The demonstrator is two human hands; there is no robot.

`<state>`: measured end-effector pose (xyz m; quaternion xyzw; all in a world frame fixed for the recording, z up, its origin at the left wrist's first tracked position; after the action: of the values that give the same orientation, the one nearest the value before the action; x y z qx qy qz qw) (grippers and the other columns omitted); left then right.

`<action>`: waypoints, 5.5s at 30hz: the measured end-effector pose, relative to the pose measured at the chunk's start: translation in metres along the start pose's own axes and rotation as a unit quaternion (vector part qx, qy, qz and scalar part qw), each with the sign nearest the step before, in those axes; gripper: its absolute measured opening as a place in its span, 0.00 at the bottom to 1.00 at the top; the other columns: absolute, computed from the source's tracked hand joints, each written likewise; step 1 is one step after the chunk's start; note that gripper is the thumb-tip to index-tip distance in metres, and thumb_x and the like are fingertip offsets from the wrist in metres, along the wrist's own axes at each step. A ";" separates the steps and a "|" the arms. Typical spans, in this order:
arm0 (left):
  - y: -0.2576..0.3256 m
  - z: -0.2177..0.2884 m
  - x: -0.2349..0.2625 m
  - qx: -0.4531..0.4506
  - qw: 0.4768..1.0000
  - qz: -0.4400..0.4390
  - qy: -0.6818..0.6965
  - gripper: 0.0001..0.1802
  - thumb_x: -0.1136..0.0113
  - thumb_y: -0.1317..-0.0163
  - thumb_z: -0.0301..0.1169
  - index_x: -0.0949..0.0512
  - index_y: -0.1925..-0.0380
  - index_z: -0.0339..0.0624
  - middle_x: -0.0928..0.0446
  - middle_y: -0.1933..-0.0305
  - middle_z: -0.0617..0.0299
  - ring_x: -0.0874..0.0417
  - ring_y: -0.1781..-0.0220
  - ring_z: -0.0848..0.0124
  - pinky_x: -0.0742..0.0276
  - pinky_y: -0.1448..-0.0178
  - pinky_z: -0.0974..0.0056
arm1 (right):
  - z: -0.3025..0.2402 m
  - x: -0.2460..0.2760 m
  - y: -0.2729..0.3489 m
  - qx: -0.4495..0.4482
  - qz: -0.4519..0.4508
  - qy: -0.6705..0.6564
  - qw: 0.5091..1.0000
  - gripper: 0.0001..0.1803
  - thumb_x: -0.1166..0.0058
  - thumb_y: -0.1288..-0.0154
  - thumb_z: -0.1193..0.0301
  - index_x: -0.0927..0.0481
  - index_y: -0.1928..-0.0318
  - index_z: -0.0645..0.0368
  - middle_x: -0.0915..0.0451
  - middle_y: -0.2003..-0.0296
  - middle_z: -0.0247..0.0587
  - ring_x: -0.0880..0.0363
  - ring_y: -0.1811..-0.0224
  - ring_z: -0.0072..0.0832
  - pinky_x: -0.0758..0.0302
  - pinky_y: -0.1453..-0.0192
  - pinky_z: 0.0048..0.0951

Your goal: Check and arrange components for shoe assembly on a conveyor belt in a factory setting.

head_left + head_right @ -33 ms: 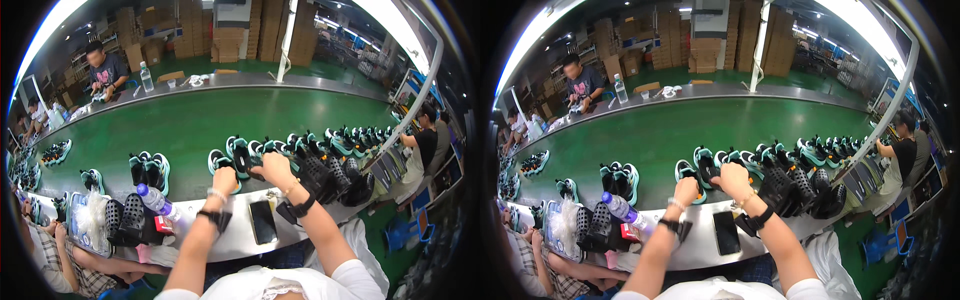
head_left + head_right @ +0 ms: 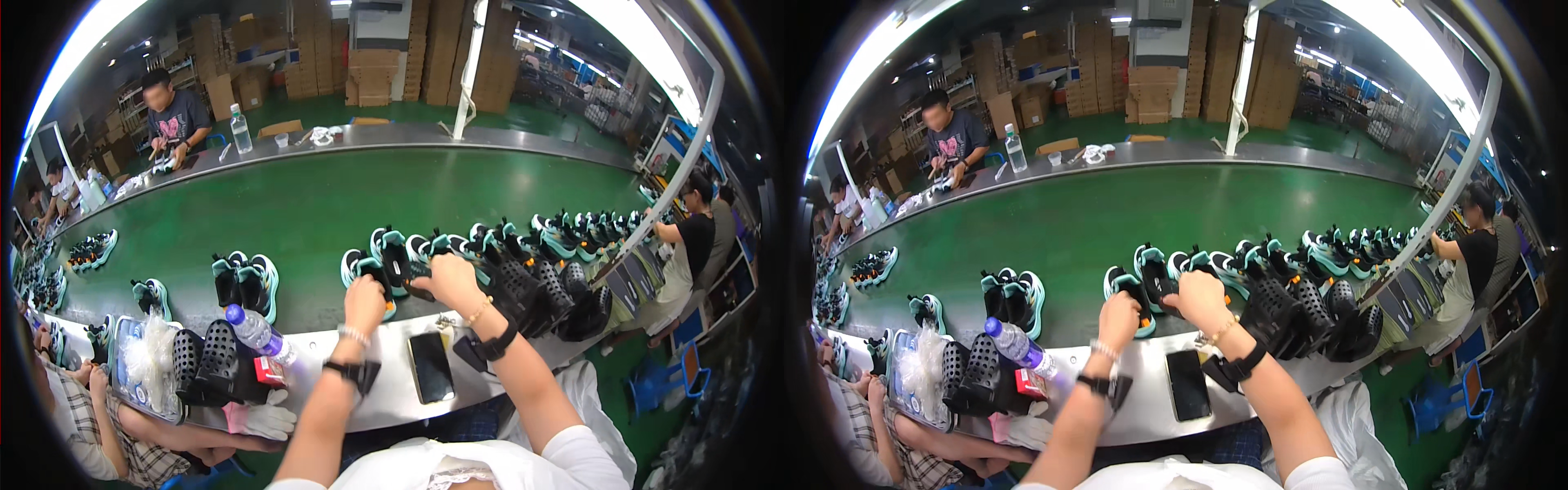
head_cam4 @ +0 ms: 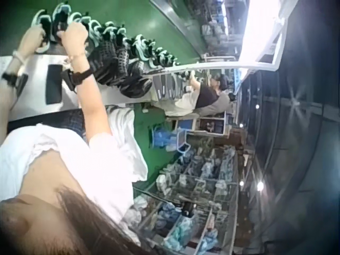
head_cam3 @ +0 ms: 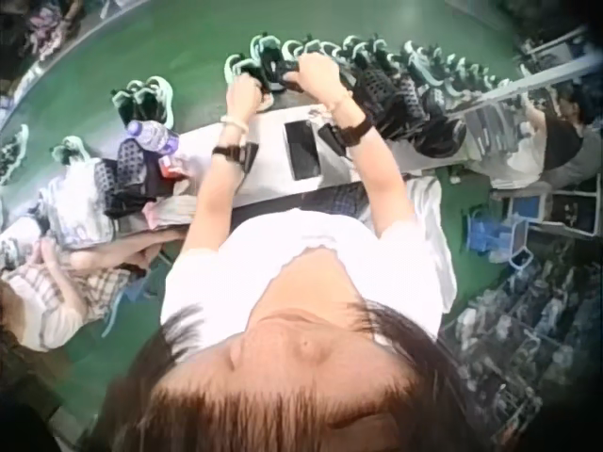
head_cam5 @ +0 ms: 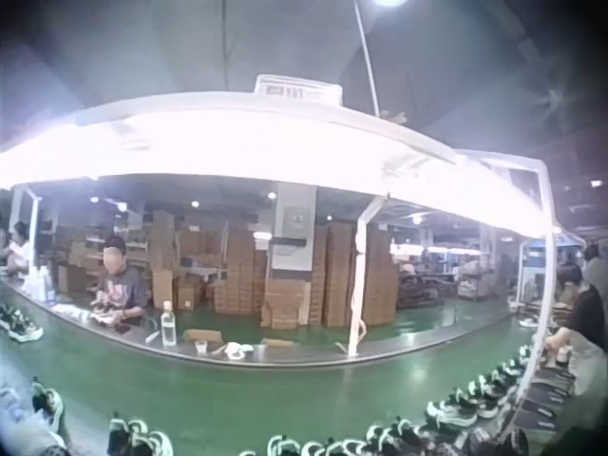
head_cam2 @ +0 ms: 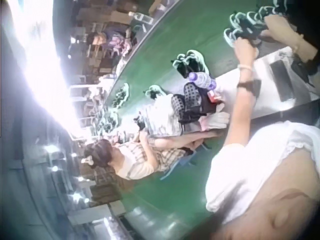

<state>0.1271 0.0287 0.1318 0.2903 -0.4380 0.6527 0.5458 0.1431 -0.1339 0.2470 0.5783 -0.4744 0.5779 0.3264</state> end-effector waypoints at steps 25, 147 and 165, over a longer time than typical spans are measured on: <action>0.070 -0.053 -0.018 0.030 0.967 0.085 0.238 0.31 0.43 0.48 0.18 0.32 0.40 0.38 0.42 0.29 0.41 0.33 0.32 0.43 0.34 0.31 0.52 | -0.097 -0.199 -0.095 -0.045 0.013 -0.131 0.990 0.09 0.46 0.41 0.68 0.14 0.70 0.57 0.15 0.69 0.51 0.13 0.65 0.45 0.16 0.61 0.42; -0.140 -0.141 -0.136 0.183 0.957 -0.174 -0.143 0.19 0.48 0.39 0.33 0.18 0.53 0.36 0.21 0.45 0.44 0.19 0.43 0.52 0.24 0.39 0.54 | 0.284 0.072 0.133 -0.312 0.068 0.117 0.940 0.32 0.36 0.48 0.42 0.16 0.70 0.65 0.16 0.73 0.51 0.15 0.68 0.44 0.20 0.62 0.39; -0.039 -0.038 -0.047 -0.178 0.903 -0.374 -0.113 0.15 0.47 0.49 0.30 0.16 0.70 0.31 0.17 0.64 0.41 0.15 0.63 0.53 0.22 0.58 0.55 | 0.061 0.165 0.131 -0.031 0.272 -0.296 0.915 0.25 0.27 0.52 0.55 0.17 0.65 0.66 0.20 0.81 0.42 0.22 0.82 0.23 0.28 0.75 0.25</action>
<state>0.1799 0.0419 0.0842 0.4026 -0.4649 0.2745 0.7392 0.0242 -0.2627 0.3791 0.5610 -0.7060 0.4319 0.0192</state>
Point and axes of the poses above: each hand's wrist, its own y-axis away from the middle knuckle, its own x-axis out of the back of the hand, z = x × y, the point moved 5 cm from there along -y, towards the middle knuckle
